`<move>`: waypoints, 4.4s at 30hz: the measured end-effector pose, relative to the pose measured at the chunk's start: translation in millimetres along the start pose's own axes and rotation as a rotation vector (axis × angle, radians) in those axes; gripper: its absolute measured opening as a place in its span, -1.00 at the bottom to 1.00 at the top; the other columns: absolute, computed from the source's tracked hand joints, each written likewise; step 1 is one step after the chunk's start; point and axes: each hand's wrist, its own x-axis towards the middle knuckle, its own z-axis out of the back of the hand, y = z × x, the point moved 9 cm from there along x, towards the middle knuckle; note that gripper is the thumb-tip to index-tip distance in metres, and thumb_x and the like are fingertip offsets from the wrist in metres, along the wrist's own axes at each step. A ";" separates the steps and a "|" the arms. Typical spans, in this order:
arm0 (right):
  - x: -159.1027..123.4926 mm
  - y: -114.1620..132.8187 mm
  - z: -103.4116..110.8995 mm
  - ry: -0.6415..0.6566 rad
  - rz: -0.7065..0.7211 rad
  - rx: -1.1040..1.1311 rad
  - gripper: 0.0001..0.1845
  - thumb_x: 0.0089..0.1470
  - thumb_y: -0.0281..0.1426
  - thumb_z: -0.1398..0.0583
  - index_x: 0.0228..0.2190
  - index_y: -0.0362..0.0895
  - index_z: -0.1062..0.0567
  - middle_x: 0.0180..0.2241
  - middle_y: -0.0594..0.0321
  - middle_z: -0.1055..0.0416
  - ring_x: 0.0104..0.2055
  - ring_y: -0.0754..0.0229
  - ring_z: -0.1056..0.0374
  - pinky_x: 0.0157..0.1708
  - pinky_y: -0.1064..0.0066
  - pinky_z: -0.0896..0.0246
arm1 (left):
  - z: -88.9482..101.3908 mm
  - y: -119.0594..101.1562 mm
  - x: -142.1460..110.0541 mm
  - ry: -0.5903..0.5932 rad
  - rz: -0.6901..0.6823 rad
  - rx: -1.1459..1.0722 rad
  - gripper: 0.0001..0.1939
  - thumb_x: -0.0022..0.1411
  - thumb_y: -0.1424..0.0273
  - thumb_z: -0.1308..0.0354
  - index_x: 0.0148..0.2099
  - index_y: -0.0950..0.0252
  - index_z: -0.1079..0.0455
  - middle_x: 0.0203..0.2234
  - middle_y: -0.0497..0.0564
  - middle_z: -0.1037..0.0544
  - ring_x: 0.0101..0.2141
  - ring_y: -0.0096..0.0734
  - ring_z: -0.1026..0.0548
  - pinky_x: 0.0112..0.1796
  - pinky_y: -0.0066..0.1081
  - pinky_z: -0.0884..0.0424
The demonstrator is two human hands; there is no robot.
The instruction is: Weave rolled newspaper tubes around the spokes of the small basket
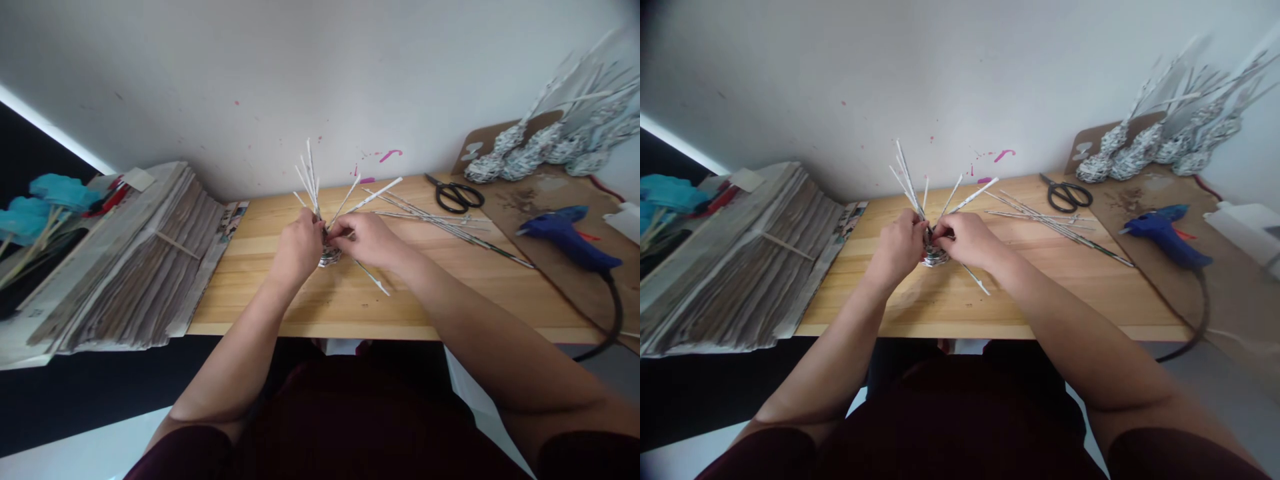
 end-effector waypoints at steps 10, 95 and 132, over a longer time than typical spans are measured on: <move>5.0 -17.0 -3.3 -0.045 -0.077 0.153 -0.83 0.07 -0.63 -0.23 -0.36 -0.14 -0.54 -0.42 0.27 -0.55 -0.39 0.23 -0.46 -0.32 0.37 -0.36 | -4.6 23.7 -10.1 0.019 -0.009 -0.395 -0.87 0.33 0.33 -0.14 -0.23 0.18 -0.23 -0.61 -0.14 -0.47 -0.57 -0.39 -0.47 -0.44 -0.41 -0.30; -1.3 -1.3 -1.1 0.120 -0.025 0.091 -0.92 0.09 -0.47 -0.24 -0.37 -0.12 -0.58 -0.39 0.26 -0.58 -0.39 0.26 -0.41 -0.35 0.41 -0.24 | -8.1 38.6 20.7 0.359 -0.236 -0.718 -0.79 -0.01 0.30 -0.45 -0.36 0.29 -0.56 -0.46 0.01 -0.59 -0.41 -0.37 -0.53 -0.34 -0.40 -0.49; -6.8 17.8 -11.7 -0.052 0.349 -0.081 -0.93 0.13 -0.41 -0.35 -0.38 -0.09 -0.55 -0.35 0.24 -0.52 -0.29 0.21 -0.41 -0.25 0.36 -0.26 | -30.5 51.3 12.4 0.422 -0.204 -0.964 -0.65 0.03 0.19 -0.48 -0.33 0.31 -0.45 -0.44 -0.01 -0.59 -0.41 -0.43 -0.52 -0.32 -0.43 -0.48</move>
